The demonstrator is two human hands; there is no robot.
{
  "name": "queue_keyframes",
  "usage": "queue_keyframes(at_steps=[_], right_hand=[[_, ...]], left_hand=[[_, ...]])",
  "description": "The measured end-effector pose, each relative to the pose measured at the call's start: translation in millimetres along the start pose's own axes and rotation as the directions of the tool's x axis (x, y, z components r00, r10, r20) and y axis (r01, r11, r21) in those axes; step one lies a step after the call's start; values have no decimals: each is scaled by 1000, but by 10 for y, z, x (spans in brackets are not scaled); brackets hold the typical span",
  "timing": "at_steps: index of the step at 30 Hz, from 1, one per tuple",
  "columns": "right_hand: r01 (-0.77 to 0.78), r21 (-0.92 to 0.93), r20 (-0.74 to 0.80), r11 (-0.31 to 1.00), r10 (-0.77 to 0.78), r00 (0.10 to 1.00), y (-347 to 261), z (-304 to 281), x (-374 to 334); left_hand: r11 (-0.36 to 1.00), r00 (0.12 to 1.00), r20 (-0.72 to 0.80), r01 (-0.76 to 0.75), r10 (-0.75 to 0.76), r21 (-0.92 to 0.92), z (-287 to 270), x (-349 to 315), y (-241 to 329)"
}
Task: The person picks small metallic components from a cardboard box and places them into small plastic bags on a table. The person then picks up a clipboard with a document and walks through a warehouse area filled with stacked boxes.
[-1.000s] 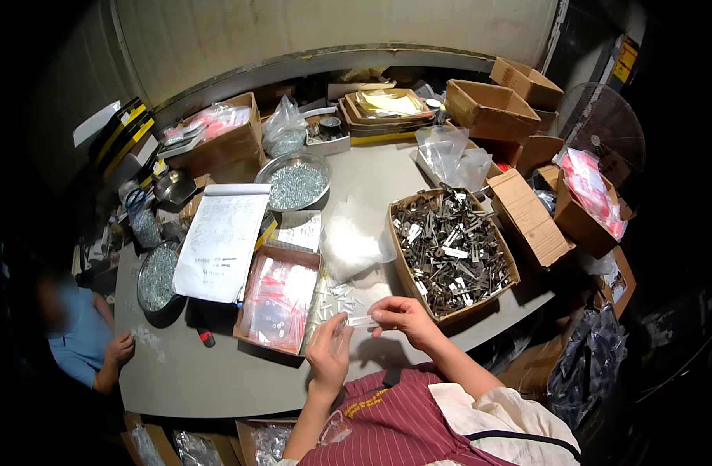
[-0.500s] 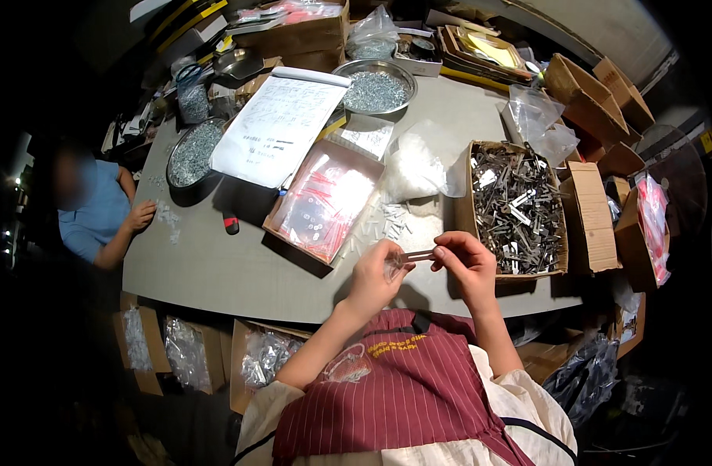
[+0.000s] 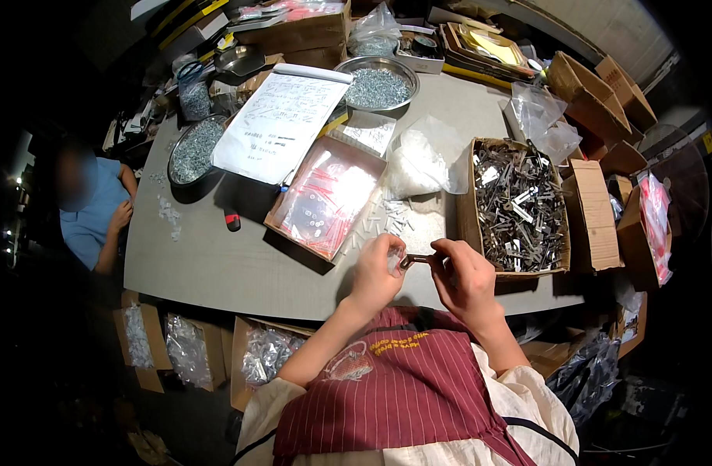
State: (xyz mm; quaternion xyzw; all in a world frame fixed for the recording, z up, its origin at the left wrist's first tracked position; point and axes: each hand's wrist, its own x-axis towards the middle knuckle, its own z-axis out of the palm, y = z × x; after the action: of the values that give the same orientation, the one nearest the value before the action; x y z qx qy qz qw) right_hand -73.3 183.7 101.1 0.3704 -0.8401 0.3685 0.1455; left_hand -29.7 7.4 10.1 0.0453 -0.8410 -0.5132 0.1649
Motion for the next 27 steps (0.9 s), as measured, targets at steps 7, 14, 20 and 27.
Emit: queue_keyframes(at_steps=[7,14,20,27], right_hand=[[-48,202,90,978,30,996,-100,182,6],[-320,408,281,855,216,935,124,162,23],[-467,429,339,773,341,877,165,62,35],[-375,381,438,845,192,878,147,66,85]], left_hand=[[994,991,72,-110,109,6,-40,-7,95],[976,974,228,32,18,-216,-52,8,153],[990,928,350,140,-124,-20,-56,17,132],[989,945,324,93,-50,-119,-18,-43,33]])
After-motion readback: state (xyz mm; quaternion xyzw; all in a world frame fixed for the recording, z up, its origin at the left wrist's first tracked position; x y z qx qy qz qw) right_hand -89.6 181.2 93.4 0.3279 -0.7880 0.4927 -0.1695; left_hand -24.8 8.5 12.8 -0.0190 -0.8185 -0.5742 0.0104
